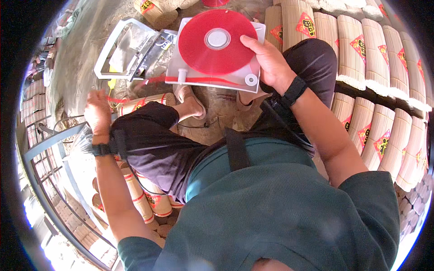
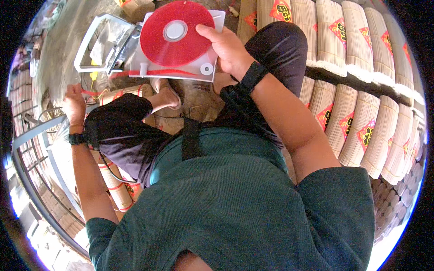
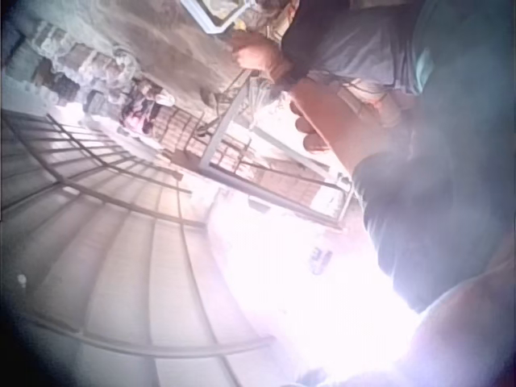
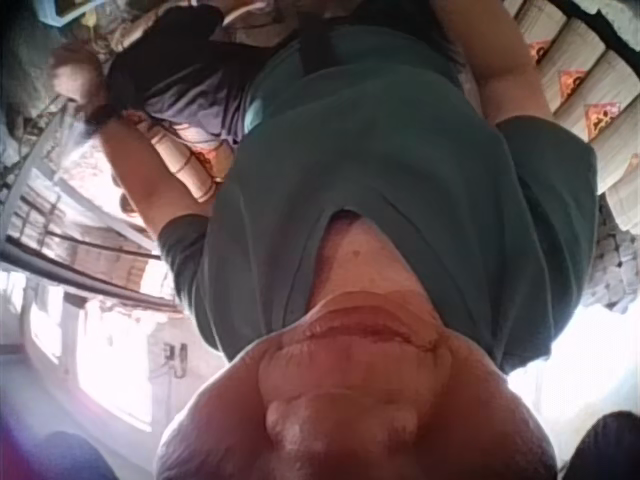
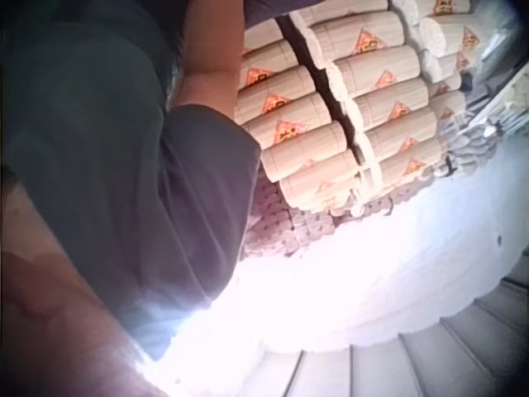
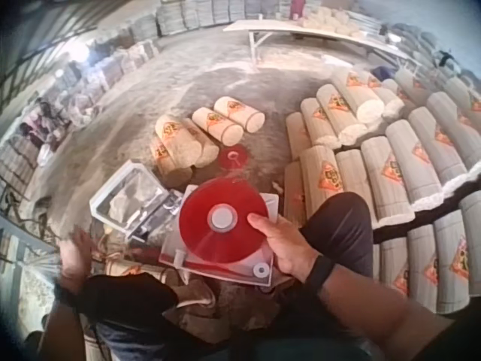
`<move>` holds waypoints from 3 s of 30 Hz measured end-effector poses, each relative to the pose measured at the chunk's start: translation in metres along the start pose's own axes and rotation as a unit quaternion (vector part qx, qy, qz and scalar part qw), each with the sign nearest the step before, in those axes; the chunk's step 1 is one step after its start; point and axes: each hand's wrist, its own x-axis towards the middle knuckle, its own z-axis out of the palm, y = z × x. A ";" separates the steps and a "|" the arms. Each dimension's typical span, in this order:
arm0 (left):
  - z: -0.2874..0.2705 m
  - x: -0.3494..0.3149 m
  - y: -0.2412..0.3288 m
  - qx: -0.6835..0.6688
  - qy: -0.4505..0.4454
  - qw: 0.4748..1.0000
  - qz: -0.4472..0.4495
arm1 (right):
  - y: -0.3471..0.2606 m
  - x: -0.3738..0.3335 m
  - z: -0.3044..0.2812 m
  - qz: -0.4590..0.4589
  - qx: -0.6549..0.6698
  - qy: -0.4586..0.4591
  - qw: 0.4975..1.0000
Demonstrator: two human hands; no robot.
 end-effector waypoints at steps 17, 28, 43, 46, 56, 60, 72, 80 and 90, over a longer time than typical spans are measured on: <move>-0.041 0.033 -0.012 0.041 0.042 0.998 -0.023 | -0.001 0.007 0.007 0.048 0.046 -0.068 0.995; -0.029 0.005 -0.074 -0.013 0.055 0.988 -0.140 | -0.011 -0.001 0.013 -0.017 -0.001 -0.094 0.995; -0.010 -0.007 -0.091 0.003 0.021 0.998 -0.063 | -0.003 0.009 0.014 0.042 0.070 -0.070 0.994; -0.007 -0.011 -0.091 -0.026 0.022 0.992 -0.121 | -0.008 0.010 0.013 0.053 0.061 -0.088 0.993; -0.054 0.034 -0.024 -0.155 0.000 0.983 -0.099 | -0.013 0.005 0.017 0.089 -0.120 -0.071 0.986; -0.051 0.066 -0.007 -0.158 0.028 0.980 -0.114 | -0.014 0.021 0.012 0.126 -0.181 -0.076 0.973; 0.094 0.148 -0.015 -0.044 -0.013 0.998 -0.035 | 0.068 0.124 0.004 0.210 -0.312 -0.095 0.922; 0.120 0.173 -0.008 -0.080 -0.156 0.984 -0.009 | 0.136 0.192 0.034 0.327 -0.311 -0.079 0.889; 0.116 0.199 -0.022 -0.221 -0.089 0.970 -0.040 | 0.208 0.281 0.042 0.389 -0.236 -0.128 0.881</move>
